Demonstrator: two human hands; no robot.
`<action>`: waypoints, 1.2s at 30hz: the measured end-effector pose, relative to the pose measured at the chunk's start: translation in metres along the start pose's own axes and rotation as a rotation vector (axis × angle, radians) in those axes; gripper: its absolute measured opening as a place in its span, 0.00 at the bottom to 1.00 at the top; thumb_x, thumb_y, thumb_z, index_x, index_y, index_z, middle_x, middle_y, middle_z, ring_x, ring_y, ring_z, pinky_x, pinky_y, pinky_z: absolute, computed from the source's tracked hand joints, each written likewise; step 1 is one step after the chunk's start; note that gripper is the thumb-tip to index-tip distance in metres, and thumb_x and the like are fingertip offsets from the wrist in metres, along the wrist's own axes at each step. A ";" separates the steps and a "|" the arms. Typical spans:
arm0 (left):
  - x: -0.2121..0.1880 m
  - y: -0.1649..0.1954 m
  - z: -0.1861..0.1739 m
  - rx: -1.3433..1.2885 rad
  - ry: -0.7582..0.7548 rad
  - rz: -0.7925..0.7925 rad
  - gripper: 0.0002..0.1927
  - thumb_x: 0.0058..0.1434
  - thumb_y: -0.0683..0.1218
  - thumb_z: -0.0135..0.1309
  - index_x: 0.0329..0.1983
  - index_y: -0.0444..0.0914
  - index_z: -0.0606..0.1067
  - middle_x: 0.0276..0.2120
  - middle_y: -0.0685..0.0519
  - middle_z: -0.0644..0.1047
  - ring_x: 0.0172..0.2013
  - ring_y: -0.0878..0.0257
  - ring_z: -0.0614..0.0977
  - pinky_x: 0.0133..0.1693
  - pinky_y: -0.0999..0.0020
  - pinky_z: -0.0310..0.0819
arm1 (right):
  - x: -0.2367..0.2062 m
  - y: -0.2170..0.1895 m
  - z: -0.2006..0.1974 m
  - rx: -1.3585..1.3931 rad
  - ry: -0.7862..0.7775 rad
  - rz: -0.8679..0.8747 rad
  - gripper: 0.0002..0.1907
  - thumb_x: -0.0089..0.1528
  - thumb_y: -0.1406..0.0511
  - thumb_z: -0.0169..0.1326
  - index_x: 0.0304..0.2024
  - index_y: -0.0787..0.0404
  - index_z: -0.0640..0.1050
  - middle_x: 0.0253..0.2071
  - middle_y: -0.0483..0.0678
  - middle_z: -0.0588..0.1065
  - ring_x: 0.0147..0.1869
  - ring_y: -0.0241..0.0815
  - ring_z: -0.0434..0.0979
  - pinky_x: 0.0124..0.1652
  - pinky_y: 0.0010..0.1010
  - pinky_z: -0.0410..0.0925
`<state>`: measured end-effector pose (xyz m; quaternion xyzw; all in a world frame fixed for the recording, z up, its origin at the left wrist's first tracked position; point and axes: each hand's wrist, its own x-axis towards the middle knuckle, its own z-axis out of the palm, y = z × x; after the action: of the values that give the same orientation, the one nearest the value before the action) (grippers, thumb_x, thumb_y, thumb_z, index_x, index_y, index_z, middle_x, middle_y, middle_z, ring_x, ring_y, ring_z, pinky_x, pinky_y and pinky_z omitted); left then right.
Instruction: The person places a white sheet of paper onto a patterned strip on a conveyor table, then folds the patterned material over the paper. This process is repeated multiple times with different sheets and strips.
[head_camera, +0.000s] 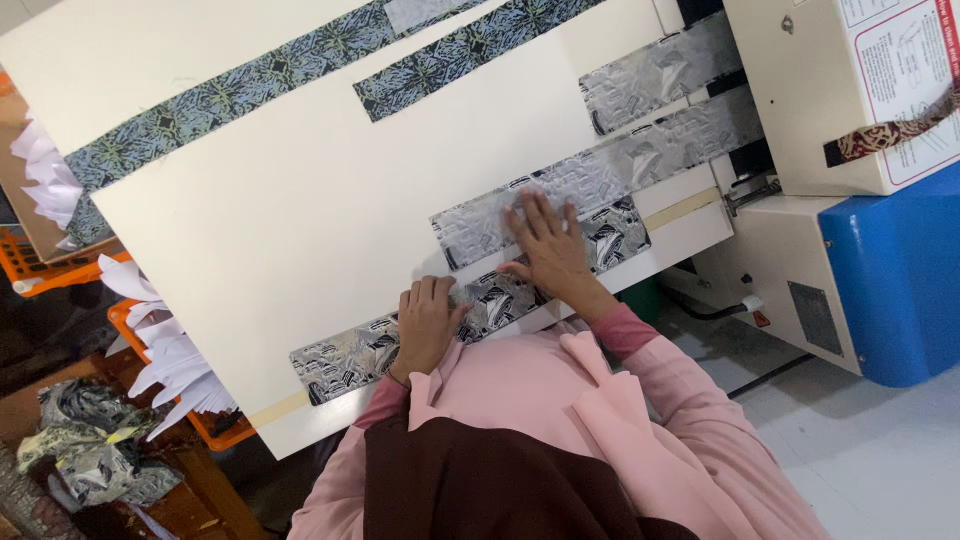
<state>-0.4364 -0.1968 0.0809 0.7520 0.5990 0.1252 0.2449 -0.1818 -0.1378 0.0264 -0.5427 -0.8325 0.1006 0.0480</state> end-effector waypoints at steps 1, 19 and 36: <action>-0.001 -0.001 0.000 -0.017 -0.005 -0.014 0.20 0.58 0.53 0.61 0.49 0.39 0.75 0.42 0.51 0.76 0.45 0.53 0.75 0.46 0.57 0.65 | 0.001 -0.005 0.003 0.019 -0.025 -0.014 0.54 0.58 0.32 0.47 0.77 0.54 0.56 0.79 0.58 0.47 0.83 0.56 0.41 0.71 0.65 0.36; -0.006 -0.017 -0.024 0.078 0.184 0.486 0.11 0.61 0.46 0.57 0.45 0.39 0.78 0.48 0.50 0.79 0.48 0.56 0.78 0.51 0.59 0.69 | 0.000 -0.043 -0.028 0.415 -0.009 -0.490 0.13 0.60 0.55 0.61 0.41 0.54 0.78 0.52 0.44 0.75 0.63 0.48 0.71 0.68 0.48 0.58; -0.013 -0.170 -0.124 -0.598 -0.615 -0.268 0.17 0.57 0.52 0.67 0.29 0.33 0.80 0.19 0.55 0.69 0.19 0.67 0.65 0.23 0.68 0.62 | 0.060 0.145 -0.126 0.703 -0.456 0.344 0.15 0.57 0.61 0.64 0.43 0.62 0.83 0.30 0.49 0.82 0.33 0.38 0.79 0.35 0.34 0.71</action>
<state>-0.6425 -0.1541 0.0994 0.5663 0.5280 0.0307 0.6322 -0.0526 -0.0120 0.1154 -0.5880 -0.6347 0.5006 0.0274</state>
